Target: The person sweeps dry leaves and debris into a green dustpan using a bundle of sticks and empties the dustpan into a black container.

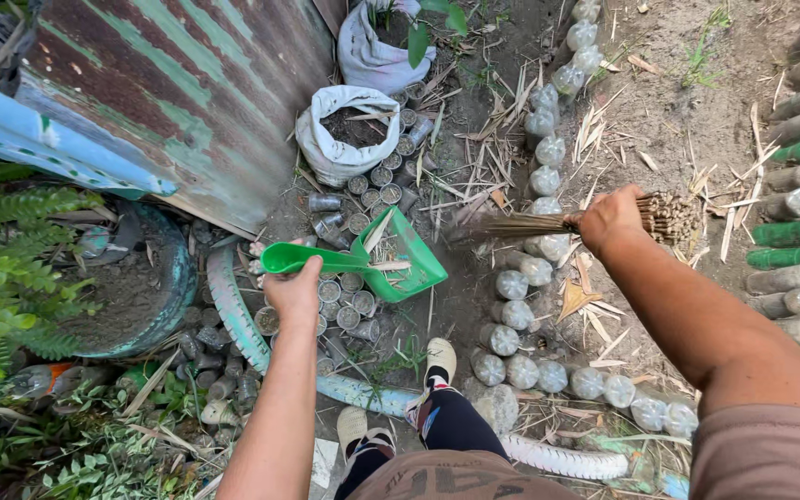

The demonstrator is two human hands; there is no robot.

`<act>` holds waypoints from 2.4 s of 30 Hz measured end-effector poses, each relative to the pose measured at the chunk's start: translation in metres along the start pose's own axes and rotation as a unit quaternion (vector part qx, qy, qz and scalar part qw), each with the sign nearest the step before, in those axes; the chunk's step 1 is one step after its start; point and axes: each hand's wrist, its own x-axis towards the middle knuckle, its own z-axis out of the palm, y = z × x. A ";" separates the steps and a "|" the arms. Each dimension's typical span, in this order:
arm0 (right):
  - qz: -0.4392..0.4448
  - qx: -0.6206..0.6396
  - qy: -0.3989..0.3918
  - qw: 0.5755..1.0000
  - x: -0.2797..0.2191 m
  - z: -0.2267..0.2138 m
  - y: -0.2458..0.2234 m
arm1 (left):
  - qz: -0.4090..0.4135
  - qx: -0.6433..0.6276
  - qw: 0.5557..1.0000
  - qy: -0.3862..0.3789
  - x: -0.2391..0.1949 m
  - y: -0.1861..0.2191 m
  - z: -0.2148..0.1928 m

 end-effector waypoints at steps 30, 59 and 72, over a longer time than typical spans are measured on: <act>0.092 0.945 -0.313 0.015 -0.003 0.151 -0.163 | 0.091 0.082 0.990 -0.074 -0.054 -0.063 0.197; -0.003 0.829 -0.066 0.555 0.124 0.057 0.046 | 0.013 0.097 0.974 -0.202 0.159 -0.015 0.345; -0.015 0.965 -0.180 0.188 0.200 -0.007 0.194 | 0.001 0.080 0.983 -0.163 0.271 0.039 0.479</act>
